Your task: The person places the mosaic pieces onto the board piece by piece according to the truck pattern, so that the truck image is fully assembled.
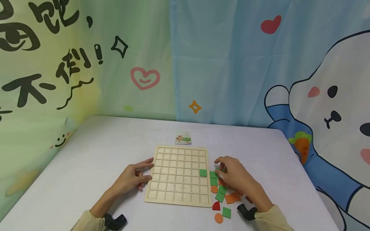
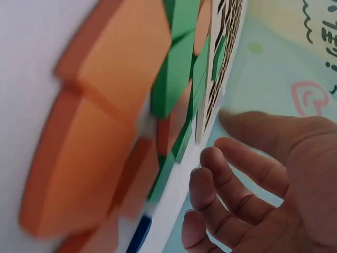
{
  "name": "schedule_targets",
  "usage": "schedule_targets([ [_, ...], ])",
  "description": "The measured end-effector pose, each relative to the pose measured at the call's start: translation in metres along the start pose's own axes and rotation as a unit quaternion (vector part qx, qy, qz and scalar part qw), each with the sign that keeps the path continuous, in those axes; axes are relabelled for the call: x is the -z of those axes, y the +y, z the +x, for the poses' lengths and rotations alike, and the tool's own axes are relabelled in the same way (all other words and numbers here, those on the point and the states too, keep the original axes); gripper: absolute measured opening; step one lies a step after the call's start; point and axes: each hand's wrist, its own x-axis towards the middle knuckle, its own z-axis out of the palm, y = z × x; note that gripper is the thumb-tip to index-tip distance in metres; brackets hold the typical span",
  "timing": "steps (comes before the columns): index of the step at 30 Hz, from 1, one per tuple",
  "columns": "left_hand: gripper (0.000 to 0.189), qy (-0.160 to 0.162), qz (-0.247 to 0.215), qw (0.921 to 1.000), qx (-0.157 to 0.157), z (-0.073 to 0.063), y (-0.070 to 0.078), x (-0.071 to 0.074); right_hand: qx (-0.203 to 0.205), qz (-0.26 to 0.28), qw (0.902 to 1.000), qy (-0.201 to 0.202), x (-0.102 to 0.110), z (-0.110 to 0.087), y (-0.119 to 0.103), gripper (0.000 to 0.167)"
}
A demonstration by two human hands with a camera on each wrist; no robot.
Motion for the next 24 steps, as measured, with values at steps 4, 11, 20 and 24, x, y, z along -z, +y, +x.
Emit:
schedule_targets([
  [4, 0.056, -0.004, -0.001, 1.0, -0.004, 0.0, 0.001, 0.001, -0.005, -0.014, 0.9999, -0.007, 0.002, -0.002, 0.007, 0.027],
  [11, 0.056, -0.005, -0.002, 1.0, -0.006, 0.0, 0.0, 0.002, -0.028, -0.026, 0.9991, -0.02, -0.001, -0.002, 0.011, 0.026],
  [20, 0.056, -0.004, -0.004, 1.0, -0.002, 0.0, 0.001, 0.002, -0.028, -0.021, 0.9993, -0.015, -0.001, -0.003, 0.013, 0.026],
  [24, 0.056, -0.003, -0.006, 1.0, -0.003, -0.001, 0.001, 0.002, -0.029, -0.018, 0.9993, -0.015, -0.001, -0.002, 0.013, 0.026],
])
